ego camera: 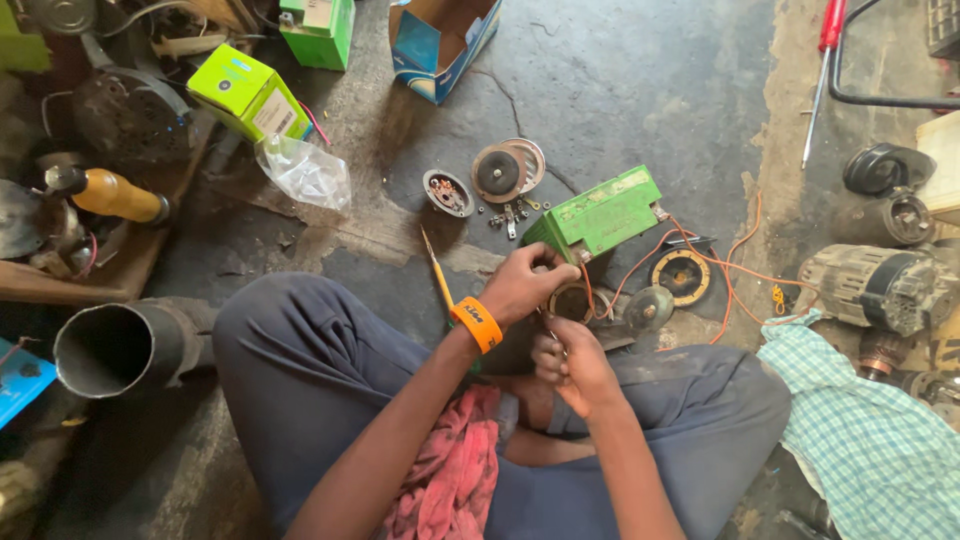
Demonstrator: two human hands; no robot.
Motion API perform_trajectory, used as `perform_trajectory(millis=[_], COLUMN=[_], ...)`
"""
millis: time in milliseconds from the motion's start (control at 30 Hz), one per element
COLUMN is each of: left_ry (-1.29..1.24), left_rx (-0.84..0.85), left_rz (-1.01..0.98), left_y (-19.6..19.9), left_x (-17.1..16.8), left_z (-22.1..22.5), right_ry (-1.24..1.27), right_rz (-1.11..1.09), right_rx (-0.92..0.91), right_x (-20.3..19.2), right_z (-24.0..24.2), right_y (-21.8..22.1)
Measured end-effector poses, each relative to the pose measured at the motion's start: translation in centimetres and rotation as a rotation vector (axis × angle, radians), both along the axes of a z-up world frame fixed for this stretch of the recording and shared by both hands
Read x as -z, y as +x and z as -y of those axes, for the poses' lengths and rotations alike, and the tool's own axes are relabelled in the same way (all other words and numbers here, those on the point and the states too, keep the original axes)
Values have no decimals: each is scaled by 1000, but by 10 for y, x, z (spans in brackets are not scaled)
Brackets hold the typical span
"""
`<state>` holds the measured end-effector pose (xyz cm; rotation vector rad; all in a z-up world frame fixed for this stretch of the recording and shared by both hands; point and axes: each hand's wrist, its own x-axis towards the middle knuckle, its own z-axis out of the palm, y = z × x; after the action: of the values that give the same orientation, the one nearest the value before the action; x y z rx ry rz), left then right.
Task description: The person sits on the floor and repairs a small electrical component, likely a motor or generator part. They use a wire to create sparks inside the component, then use a wrench and screwdriver to adjust internal parts. Finally, they pour a liquid from a plastic bottle into the component.
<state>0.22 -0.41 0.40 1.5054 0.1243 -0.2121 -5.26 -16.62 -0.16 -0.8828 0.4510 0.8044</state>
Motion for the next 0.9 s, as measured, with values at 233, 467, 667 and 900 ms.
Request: perform_trajectory(millis=[233,467,667,900], left_ry=[-325,-545,-528,-725], left_rx=[28,-20,-83,-75], left_rz=[-107,-289,-274,-262], left_y=[1,1,1,-4], left_x=[-9,-2,6,2], left_z=[-2,-6,-1,-8], right_ry=[-53,-1182,-865,-541], right_rz=[93,1434,862,511], right_rx=[55,-17,-72,-136], right_x=[-6,-34,-32,-19], right_z=[-11,-21,-17,0], right_y=[-4,-16,-8,-1])
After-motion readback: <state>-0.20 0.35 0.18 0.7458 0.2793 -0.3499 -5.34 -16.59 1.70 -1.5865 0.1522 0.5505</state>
